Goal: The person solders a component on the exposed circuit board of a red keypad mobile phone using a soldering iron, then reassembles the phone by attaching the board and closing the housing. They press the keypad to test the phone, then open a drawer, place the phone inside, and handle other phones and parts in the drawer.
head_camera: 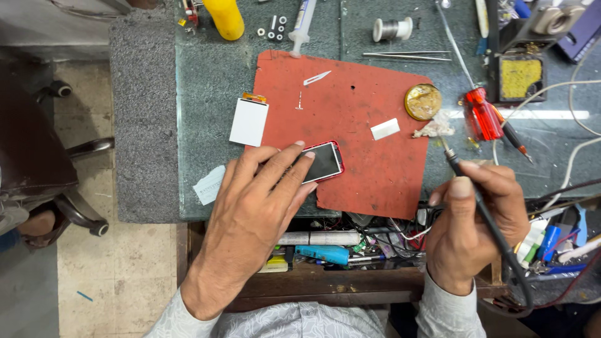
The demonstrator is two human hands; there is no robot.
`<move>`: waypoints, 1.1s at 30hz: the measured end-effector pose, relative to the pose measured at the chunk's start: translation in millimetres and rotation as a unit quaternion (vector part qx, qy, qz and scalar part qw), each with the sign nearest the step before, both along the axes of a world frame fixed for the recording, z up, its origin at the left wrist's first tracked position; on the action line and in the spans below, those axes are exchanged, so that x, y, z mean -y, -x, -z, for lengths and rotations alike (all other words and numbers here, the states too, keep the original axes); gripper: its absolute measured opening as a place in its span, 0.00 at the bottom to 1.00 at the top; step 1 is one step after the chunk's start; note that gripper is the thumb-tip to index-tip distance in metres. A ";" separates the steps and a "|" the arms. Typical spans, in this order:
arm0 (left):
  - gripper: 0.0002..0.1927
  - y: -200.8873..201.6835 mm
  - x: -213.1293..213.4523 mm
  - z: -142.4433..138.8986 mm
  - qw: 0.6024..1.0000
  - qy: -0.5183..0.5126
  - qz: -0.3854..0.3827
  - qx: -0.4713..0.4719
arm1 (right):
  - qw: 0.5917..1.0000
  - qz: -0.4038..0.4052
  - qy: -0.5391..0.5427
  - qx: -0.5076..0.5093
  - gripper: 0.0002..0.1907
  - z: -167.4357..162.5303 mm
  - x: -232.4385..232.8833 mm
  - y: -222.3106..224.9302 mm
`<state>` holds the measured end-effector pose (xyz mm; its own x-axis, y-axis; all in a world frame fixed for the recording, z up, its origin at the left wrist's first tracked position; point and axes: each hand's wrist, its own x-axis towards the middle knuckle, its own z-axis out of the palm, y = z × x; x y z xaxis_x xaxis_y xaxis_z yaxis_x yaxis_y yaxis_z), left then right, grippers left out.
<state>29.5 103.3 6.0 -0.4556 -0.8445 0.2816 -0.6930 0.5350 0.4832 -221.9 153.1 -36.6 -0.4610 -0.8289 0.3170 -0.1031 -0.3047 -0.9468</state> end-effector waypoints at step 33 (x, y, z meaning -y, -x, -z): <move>0.21 -2.6 -15.4 6.7 0.900 -0.239 -0.064 -0.358 | 0.999 0.032 -0.017 0.024 0.19 -7.7 111.1 113.0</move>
<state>32.0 118.7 -0.7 -0.1923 -0.9798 0.0553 -0.1532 0.0857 0.9845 -334.9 42.0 -28.9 -0.5273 -0.8071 0.2657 -0.0750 -0.2673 -0.9607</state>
